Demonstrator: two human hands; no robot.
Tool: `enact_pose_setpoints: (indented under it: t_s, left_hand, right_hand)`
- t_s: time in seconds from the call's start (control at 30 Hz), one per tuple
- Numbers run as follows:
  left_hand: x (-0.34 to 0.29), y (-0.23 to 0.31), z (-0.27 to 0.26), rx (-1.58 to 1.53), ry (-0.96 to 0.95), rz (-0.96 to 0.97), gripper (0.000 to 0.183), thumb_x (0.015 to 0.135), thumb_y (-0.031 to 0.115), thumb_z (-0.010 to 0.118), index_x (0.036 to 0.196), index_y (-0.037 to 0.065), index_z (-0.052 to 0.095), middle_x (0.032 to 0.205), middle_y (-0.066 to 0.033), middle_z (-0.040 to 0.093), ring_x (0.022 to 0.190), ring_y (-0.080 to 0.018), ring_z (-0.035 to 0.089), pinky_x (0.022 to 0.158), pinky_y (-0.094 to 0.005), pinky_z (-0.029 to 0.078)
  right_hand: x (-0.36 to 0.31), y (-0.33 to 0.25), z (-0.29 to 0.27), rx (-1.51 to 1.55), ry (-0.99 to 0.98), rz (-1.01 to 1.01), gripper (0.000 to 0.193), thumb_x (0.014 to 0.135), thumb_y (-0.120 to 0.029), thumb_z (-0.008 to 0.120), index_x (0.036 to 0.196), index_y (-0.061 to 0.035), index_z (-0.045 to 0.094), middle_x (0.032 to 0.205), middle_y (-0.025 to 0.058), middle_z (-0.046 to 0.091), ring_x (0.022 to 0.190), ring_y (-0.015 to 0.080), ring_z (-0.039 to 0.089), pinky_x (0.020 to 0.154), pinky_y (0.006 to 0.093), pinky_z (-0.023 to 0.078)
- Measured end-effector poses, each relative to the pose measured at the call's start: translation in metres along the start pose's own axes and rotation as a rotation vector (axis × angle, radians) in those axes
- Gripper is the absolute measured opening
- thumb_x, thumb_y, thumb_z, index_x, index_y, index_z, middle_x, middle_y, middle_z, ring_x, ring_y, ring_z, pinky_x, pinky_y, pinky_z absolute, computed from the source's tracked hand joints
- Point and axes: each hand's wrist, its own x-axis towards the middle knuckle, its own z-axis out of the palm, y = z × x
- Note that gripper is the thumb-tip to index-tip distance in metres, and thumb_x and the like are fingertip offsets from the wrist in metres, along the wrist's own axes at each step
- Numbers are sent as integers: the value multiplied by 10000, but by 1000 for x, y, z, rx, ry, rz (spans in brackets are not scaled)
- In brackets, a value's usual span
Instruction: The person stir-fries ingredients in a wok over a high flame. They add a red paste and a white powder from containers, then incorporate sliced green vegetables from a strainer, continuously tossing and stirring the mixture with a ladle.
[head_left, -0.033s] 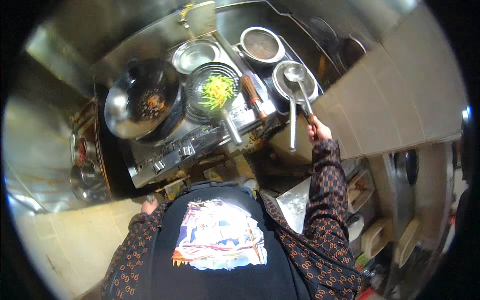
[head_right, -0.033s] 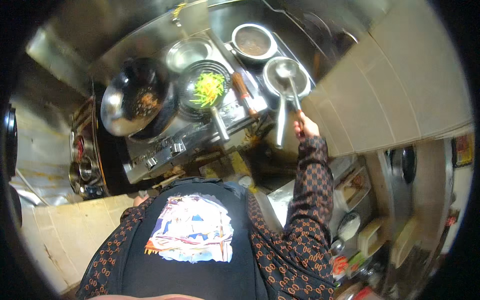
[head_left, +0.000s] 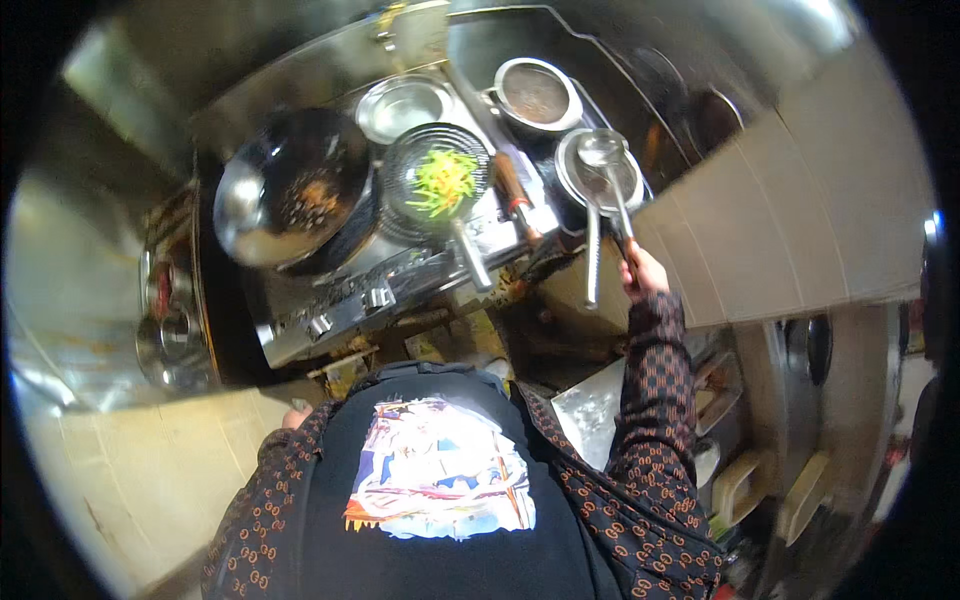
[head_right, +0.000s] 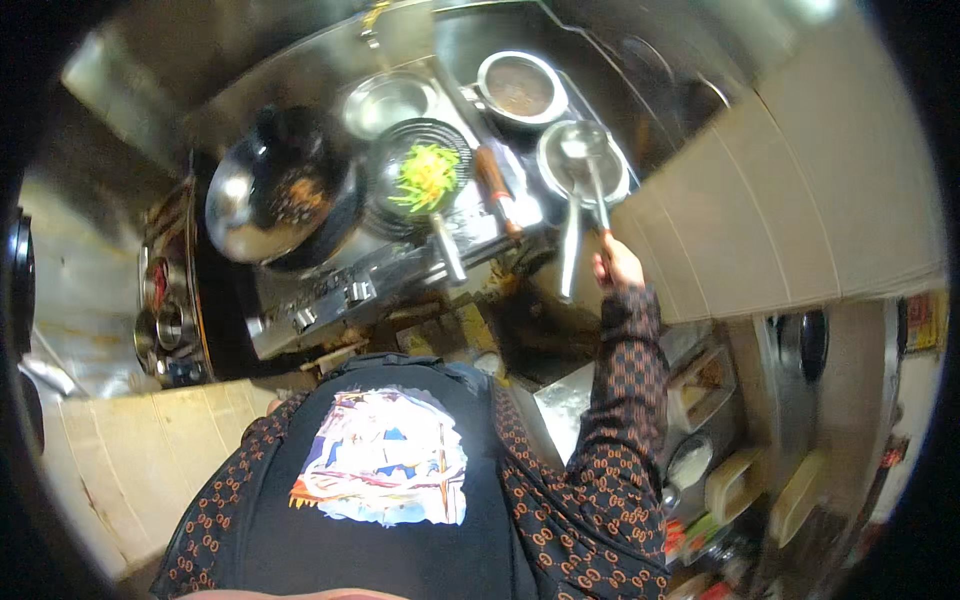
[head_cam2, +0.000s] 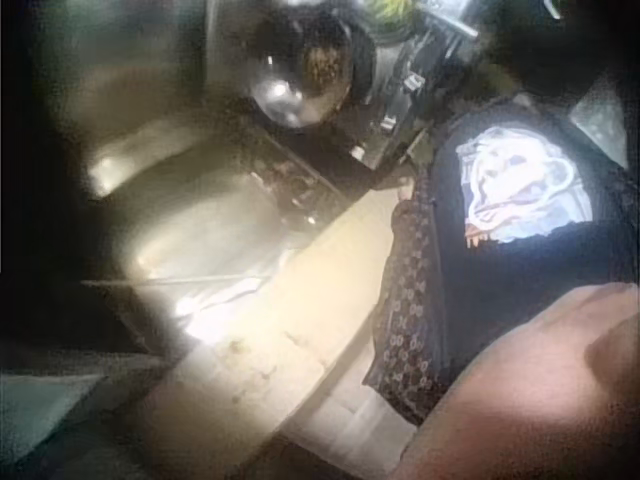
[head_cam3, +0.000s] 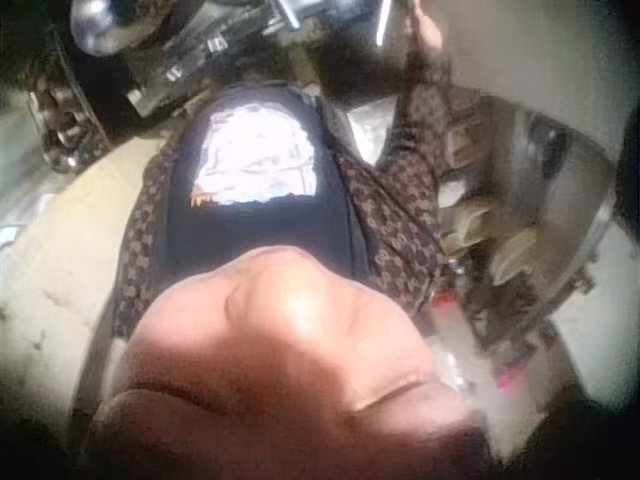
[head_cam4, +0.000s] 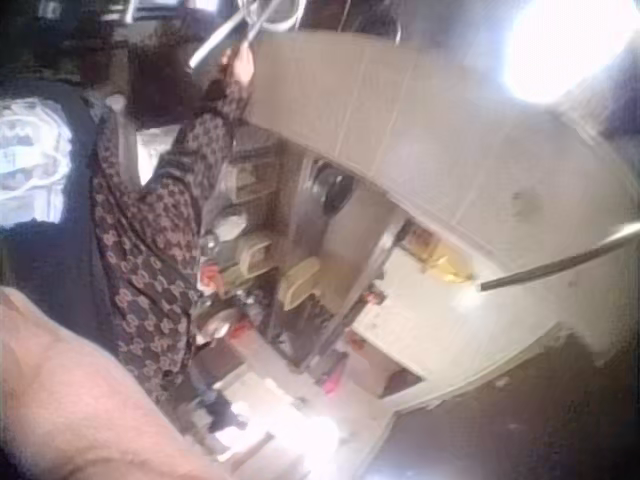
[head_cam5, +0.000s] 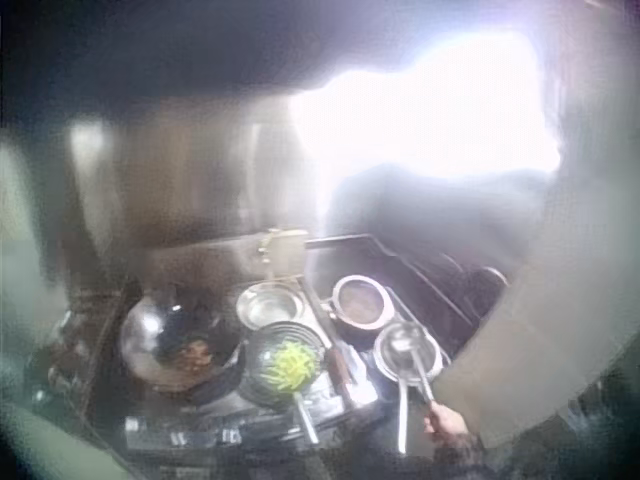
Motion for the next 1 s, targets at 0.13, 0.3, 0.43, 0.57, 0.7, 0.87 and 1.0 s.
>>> enact_pose_setpoints:
  t_s: [0.13,0.3,0.43,0.57,0.7,0.87,1.0]
  left_hand:
    - [-47,-111,72,-75,1,-260,497,926,463,580,1022,-16,677,925,-285,673,962,-441,640,816,-474,500]
    - [-83,-139,143,-202,16,-406,494,923,463,584,1024,-12,674,933,-277,672,966,-429,639,819,-470,499]
    - [-89,-127,169,-280,46,-456,492,921,463,586,1026,-9,672,940,-270,671,969,-419,639,821,-466,498]
    - [-97,-116,193,-355,99,-493,489,919,464,589,1028,-6,670,947,-264,671,973,-409,638,823,-463,498]
    - [-122,-109,223,-389,111,-563,487,917,464,592,1030,-3,667,953,-257,670,976,-399,638,825,-460,497]
    - [-164,-115,254,-414,106,-648,484,914,464,595,1033,0,665,961,-249,669,980,-387,637,827,-456,496]
    - [-180,-119,274,-430,94,-699,482,912,465,598,1035,3,662,968,-243,669,984,-377,637,829,-452,496]
  right_hand:
    - [-87,7,67,-146,-71,-128,316,944,-193,580,1214,-50,500,708,43,579,490,120,520,404,243,412]
    - [-150,0,159,-258,-382,-165,486,869,-52,522,1351,-37,461,692,76,564,454,136,496,404,255,424]
    - [-116,1,230,-358,-578,-74,563,903,-22,523,1451,-33,391,766,78,581,478,148,509,418,280,431]
    - [-32,30,308,-1052,-707,-297,611,868,-18,560,1460,-12,409,853,126,641,647,160,617,552,305,493]
    - [21,64,378,-1554,-601,-734,528,820,-94,549,1345,-40,534,991,206,688,912,373,669,805,413,523]
    - [5,65,389,-1456,-800,-880,531,823,-107,549,1351,-60,521,992,233,677,936,415,656,824,458,516]
    - [1,12,355,-1661,-878,-716,574,836,-122,544,1407,-99,494,1069,251,671,1010,391,658,862,438,519]
